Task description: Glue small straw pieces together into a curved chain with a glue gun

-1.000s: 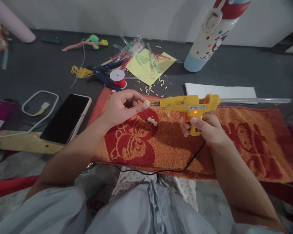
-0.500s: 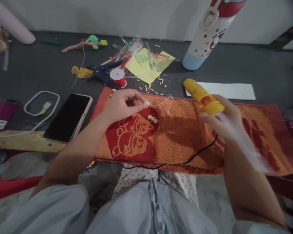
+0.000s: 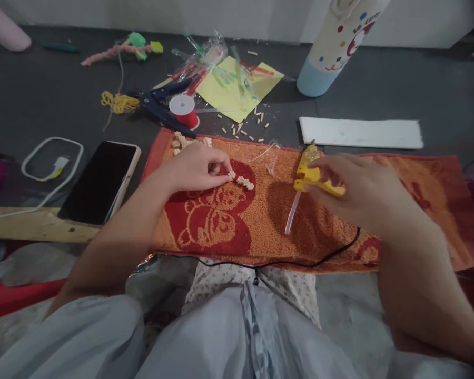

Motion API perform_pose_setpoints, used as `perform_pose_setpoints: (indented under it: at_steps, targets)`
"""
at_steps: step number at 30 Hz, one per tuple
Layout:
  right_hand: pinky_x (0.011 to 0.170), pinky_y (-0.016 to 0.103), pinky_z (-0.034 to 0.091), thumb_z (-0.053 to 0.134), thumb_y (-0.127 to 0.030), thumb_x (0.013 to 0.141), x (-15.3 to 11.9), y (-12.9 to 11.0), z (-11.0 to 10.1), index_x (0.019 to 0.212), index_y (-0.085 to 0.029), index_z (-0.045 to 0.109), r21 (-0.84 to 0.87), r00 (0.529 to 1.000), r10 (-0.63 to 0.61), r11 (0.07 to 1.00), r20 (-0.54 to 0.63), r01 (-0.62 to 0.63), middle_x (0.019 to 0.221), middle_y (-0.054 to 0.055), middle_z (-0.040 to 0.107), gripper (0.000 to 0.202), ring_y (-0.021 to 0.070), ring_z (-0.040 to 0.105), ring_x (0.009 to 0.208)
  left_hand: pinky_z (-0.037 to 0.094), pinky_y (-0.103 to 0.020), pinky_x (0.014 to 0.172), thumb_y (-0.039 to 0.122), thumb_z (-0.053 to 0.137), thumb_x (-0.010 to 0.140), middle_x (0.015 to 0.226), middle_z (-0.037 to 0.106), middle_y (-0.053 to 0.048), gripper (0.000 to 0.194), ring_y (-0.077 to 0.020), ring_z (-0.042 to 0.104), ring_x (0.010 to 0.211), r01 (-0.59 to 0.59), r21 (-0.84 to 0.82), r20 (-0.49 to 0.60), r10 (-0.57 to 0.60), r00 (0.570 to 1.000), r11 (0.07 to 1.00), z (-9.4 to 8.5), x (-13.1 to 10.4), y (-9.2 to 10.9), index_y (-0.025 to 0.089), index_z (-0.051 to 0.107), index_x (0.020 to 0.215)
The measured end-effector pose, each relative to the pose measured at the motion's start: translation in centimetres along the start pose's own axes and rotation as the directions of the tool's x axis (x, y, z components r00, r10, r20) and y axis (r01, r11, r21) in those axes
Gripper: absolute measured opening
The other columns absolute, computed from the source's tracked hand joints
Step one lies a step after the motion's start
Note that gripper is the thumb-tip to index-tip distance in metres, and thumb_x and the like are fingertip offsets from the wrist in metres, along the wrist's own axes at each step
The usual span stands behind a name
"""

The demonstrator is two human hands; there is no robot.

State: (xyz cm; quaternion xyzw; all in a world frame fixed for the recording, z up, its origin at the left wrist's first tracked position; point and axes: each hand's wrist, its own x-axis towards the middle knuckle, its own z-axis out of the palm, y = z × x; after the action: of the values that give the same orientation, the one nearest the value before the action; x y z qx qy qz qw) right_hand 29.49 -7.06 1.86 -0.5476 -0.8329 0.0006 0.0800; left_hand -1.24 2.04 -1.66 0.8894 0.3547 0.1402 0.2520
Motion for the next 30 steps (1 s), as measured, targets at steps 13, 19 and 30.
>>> perform_pose_setpoints:
  at_steps: [13,19,30]
  targets:
    - [0.058,0.030,0.029,0.062,-0.036,0.090,5.3,-5.9,4.2,0.091,-0.016,0.070,0.066,0.971,-0.108,0.993,0.214,0.096,0.090,0.008,0.072,0.022,0.0207,0.063,0.076,0.036,-0.025,0.066,0.037,0.064,0.083,0.067,0.066,0.002,0.019,-0.0103,0.056,0.062,0.058,0.103,0.138,-0.072,0.988,0.993,0.1,0.0,0.6,0.020,0.072,0.084]
    - [0.056,0.030,0.023,0.059,-0.031,0.089,4.9,-5.7,5.1,0.090,-0.016,0.069,0.122,0.982,-0.124,0.987,0.142,0.107,0.089,0.008,0.072,0.018,0.0184,0.060,0.071,0.034,-0.025,0.063,0.039,0.062,0.084,0.066,0.063,0.003,0.022,-0.0092,0.055,0.059,0.073,0.122,0.161,-0.092,0.983,0.990,0.0,0.2,0.9,0.019,0.071,0.084]
    - [0.053,0.031,0.019,0.056,-0.030,0.089,5.1,-5.8,5.0,0.089,-0.016,0.071,0.135,0.981,-0.135,0.984,0.140,0.116,0.086,0.008,0.072,0.021,0.0173,0.057,0.065,0.034,-0.025,0.063,0.040,0.062,0.084,0.063,0.061,0.003,0.022,-0.0101,0.055,0.059,0.068,0.118,0.138,-0.084,0.987,0.991,0.2,0.1,0.9,0.020,0.070,0.081]
